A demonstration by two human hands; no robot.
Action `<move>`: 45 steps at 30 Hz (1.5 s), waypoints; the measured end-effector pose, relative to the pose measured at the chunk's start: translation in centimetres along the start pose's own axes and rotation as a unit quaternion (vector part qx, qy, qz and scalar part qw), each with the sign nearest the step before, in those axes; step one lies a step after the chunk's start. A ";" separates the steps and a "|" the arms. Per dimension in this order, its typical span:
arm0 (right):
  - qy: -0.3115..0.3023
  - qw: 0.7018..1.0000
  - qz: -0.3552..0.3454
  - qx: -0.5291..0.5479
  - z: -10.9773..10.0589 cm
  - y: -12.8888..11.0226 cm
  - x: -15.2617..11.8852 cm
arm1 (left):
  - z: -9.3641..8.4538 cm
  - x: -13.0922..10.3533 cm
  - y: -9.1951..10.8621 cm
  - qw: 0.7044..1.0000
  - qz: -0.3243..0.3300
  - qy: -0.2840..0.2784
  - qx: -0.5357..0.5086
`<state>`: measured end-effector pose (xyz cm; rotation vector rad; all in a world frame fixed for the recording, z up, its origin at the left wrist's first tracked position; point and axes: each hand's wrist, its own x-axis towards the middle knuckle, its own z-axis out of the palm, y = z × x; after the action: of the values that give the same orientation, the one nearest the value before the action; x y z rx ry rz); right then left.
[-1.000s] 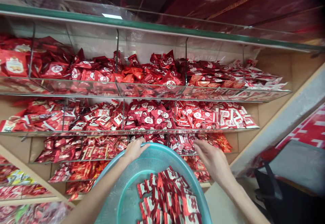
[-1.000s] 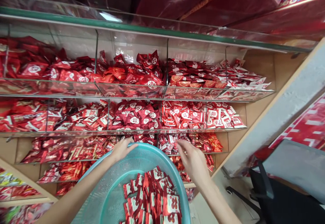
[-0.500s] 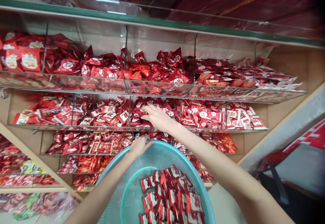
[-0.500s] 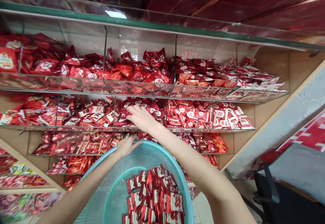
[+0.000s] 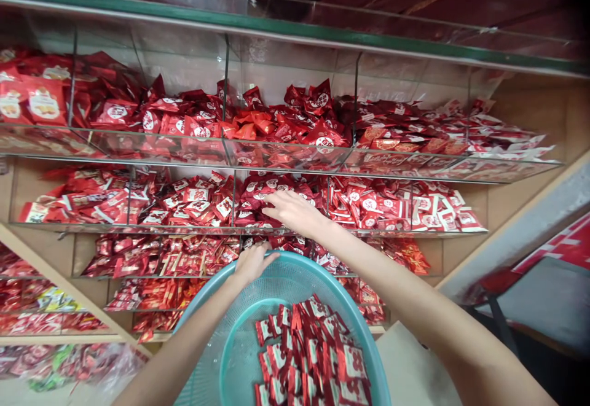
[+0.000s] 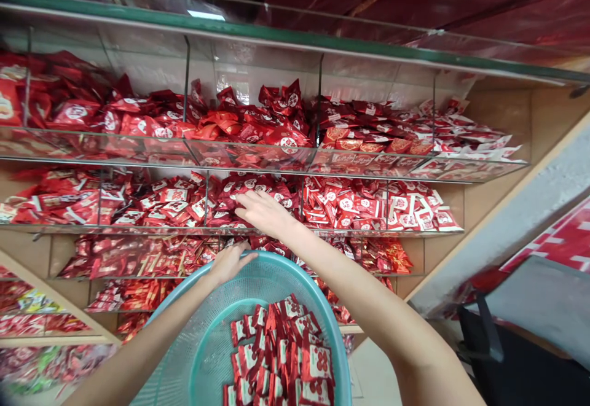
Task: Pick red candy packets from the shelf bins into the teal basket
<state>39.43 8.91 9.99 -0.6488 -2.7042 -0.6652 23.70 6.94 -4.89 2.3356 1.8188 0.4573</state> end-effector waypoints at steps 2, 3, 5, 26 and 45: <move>0.003 1.000 -0.012 -0.021 0.2 0.1 -0.2 | 0.0 0.0 0.0 1.000 -0.002 0.001 0.002; 0.004 0.999 -0.017 -0.029 0.3 0.1 -0.3 | 0.0 -0.1 0.0 1.000 -0.004 0.001 0.003; 0.007 0.999 -0.024 -0.043 0.5 0.1 -0.4 | 0.1 -0.1 0.0 1.000 -0.007 0.002 0.006; 0.053 0.996 0.057 0.038 1.2 1.4 1.7 | 0.4 -0.1 -0.3 1.000 0.013 0.017 0.011; 0.123 0.980 0.077 0.135 -0.7 2.9 -0.9 | 0.2 -0.1 -0.1 1.000 0.004 0.010 0.006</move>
<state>41.78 10.56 11.34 -0.6494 -2.4248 -0.3079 23.69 6.86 -5.14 2.3558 1.8256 0.4743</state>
